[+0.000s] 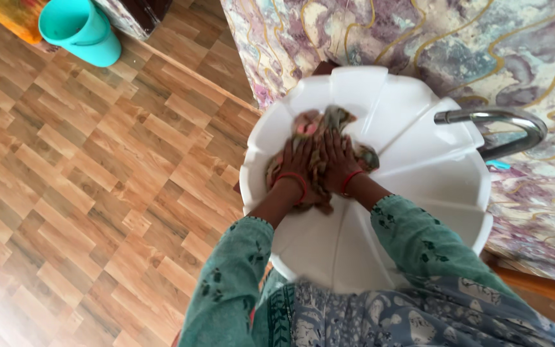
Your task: The person washes a multicolored cloth by hand in a white shell-shaped sink, rubbing and wringing it under water from a faucet.
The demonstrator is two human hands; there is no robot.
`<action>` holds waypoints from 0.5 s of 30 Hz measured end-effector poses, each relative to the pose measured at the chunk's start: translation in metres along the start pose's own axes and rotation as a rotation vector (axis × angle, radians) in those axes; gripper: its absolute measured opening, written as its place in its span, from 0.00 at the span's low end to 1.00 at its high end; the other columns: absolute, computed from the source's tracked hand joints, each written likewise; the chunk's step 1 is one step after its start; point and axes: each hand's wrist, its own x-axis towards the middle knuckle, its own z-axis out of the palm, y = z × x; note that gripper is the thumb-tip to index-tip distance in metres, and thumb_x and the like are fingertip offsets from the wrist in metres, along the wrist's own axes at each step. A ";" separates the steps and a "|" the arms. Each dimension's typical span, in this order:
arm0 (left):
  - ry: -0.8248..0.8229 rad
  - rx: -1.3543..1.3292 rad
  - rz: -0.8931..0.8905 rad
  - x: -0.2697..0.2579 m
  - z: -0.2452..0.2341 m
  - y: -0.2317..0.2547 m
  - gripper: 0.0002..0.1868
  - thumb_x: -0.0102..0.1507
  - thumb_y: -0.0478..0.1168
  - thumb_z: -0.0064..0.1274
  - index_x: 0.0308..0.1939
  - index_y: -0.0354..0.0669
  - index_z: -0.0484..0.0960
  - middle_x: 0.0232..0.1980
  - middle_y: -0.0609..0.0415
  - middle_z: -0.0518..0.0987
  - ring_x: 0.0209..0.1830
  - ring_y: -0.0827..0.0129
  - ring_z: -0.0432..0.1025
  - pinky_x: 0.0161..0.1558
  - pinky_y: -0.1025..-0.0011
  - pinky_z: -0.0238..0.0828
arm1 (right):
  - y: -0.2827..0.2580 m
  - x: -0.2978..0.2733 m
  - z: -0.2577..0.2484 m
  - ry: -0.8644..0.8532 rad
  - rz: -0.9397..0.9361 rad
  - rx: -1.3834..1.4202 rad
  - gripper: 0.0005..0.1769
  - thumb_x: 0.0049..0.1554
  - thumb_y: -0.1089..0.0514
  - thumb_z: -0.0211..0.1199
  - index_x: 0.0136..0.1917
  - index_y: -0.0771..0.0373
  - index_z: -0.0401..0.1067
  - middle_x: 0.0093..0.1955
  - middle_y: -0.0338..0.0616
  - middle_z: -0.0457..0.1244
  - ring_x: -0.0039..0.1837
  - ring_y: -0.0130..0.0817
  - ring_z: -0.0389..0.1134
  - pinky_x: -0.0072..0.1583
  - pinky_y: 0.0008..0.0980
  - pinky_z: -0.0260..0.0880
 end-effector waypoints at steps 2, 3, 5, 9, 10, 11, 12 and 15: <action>0.003 -0.095 -0.021 -0.022 0.009 0.015 0.84 0.42 0.89 0.51 0.83 0.37 0.33 0.84 0.35 0.31 0.84 0.42 0.22 0.75 0.42 0.12 | -0.015 -0.025 0.002 -0.098 -0.059 0.069 0.54 0.58 0.34 0.45 0.82 0.73 0.37 0.84 0.71 0.29 0.84 0.68 0.24 0.76 0.68 0.24; -0.127 -0.074 0.030 -0.033 0.009 0.020 0.84 0.41 0.88 0.51 0.82 0.40 0.30 0.84 0.34 0.28 0.84 0.41 0.21 0.75 0.40 0.14 | -0.025 -0.038 0.000 -0.191 -0.098 0.096 0.55 0.58 0.33 0.46 0.82 0.73 0.34 0.84 0.72 0.26 0.83 0.71 0.22 0.76 0.68 0.24; -0.254 -0.061 0.068 -0.058 0.011 0.029 0.83 0.41 0.87 0.51 0.81 0.43 0.28 0.84 0.34 0.25 0.83 0.39 0.19 0.75 0.38 0.15 | -0.050 -0.071 -0.009 -0.243 -0.198 0.082 0.56 0.58 0.33 0.47 0.83 0.73 0.33 0.84 0.74 0.24 0.82 0.76 0.19 0.76 0.69 0.25; -0.350 -0.010 0.152 -0.100 0.020 0.023 0.87 0.39 0.90 0.48 0.81 0.38 0.25 0.83 0.32 0.25 0.82 0.38 0.21 0.76 0.43 0.17 | -0.091 -0.104 -0.056 -0.542 -0.324 0.131 0.55 0.59 0.36 0.48 0.84 0.71 0.31 0.83 0.76 0.19 0.81 0.78 0.13 0.76 0.74 0.22; -0.357 0.022 0.191 -0.105 0.023 0.021 0.87 0.40 0.91 0.47 0.81 0.36 0.26 0.83 0.31 0.27 0.83 0.37 0.22 0.76 0.40 0.16 | -0.097 -0.110 -0.066 -0.612 -0.364 0.184 0.54 0.59 0.36 0.49 0.84 0.70 0.33 0.83 0.77 0.19 0.81 0.80 0.12 0.76 0.75 0.21; -0.361 0.020 0.187 -0.109 0.026 0.019 0.87 0.40 0.91 0.47 0.81 0.36 0.26 0.83 0.31 0.27 0.83 0.37 0.22 0.76 0.40 0.16 | -0.101 -0.111 -0.072 -0.682 -0.404 0.237 0.54 0.59 0.36 0.50 0.83 0.69 0.34 0.83 0.77 0.19 0.81 0.82 0.12 0.76 0.76 0.21; -0.357 0.022 0.209 -0.113 0.027 0.017 0.85 0.42 0.91 0.46 0.81 0.33 0.30 0.83 0.28 0.29 0.83 0.36 0.21 0.76 0.38 0.15 | -0.103 -0.113 -0.075 -0.685 -0.406 0.241 0.54 0.59 0.36 0.50 0.83 0.69 0.34 0.83 0.77 0.19 0.81 0.82 0.12 0.76 0.76 0.21; -0.399 0.055 0.220 -0.102 0.011 0.016 0.82 0.44 0.91 0.43 0.80 0.33 0.34 0.83 0.25 0.28 0.83 0.34 0.19 0.75 0.34 0.12 | -0.096 -0.102 -0.065 -0.664 -0.420 0.257 0.46 0.60 0.42 0.50 0.82 0.69 0.43 0.85 0.78 0.18 0.82 0.85 0.10 0.75 0.78 0.18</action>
